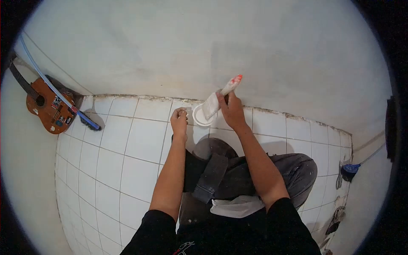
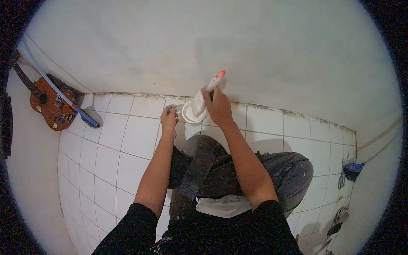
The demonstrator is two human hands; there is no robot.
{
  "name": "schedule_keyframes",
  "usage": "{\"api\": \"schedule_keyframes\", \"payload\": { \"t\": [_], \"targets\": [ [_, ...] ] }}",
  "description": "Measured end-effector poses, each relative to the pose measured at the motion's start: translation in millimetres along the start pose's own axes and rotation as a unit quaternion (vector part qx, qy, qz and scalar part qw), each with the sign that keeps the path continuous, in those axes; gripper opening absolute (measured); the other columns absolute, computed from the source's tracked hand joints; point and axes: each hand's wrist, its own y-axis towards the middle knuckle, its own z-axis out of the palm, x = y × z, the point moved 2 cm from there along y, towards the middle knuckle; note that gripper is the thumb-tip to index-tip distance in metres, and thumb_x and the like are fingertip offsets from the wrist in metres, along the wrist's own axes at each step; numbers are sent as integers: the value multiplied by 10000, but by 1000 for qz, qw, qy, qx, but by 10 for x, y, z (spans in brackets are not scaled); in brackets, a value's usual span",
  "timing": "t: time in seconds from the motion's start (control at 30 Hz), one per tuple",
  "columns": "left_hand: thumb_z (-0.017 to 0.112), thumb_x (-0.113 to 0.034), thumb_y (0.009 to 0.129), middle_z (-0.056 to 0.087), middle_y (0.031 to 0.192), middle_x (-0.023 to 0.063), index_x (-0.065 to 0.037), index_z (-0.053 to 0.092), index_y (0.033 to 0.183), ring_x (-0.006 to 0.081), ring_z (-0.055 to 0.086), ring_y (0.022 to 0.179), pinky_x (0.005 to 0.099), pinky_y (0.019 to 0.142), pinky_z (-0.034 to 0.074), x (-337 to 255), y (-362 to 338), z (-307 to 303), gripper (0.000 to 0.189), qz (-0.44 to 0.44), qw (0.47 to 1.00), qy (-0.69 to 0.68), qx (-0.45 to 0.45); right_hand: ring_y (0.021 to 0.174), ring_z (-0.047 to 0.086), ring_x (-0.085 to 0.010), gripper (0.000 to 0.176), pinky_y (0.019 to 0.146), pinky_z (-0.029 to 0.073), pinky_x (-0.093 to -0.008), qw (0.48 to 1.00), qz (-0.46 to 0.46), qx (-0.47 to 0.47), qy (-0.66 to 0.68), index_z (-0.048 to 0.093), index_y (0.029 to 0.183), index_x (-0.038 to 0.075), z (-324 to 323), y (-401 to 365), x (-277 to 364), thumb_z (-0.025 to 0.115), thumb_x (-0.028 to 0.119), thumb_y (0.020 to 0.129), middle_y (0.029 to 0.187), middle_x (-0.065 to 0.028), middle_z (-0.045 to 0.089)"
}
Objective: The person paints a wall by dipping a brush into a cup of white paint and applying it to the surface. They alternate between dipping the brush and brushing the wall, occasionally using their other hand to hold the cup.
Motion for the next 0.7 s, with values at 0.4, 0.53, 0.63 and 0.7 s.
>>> {"api": "schedule_keyframes", "payload": {
  "t": [0.4, 0.53, 0.63, 0.7],
  "targets": [
    [527, -128, 884, 515, 811, -8, -88, 617, 1018, 80, 465, 691, 221, 566, 398, 19, 2, -4, 166, 23, 999, 26, 2, 512, 467, -131, 301, 484, 429, -290, 839, 323, -103, 427, 522, 858, 56, -185, -57, -273, 533, 348, 927, 631, -40, 519],
    [531, -137, 887, 513, 797, -9, -88, 618, 1019, 80, 466, 685, 222, 561, 398, 20, 12, -11, 165, 34, 999, 37, 4, 513, 474, -156, 224, 497, 453, -315, 739, 338, -53, 581, 529, 884, 51, -163, -125, -207, 521, 271, 921, 618, -55, 514],
    [534, -137, 886, 513, 799, -7, -86, 618, 1020, 81, 467, 679, 225, 556, 399, 21, 6, -11, 166, 36, 998, 42, 1, 523, 481, -168, 210, 519, 465, -319, 697, 321, -31, 640, 539, 910, 38, -194, -139, -140, 520, 247, 916, 627, -70, 526],
    [533, -137, 884, 511, 790, -5, -81, 617, 1019, 83, 466, 668, 230, 552, 404, 36, 26, -20, 168, 56, 997, 61, 6, 528, 481, -172, 213, 535, 472, -317, 676, 319, -22, 664, 546, 929, 28, -260, -154, -75, 521, 239, 913, 639, -81, 537]
  ]
}}
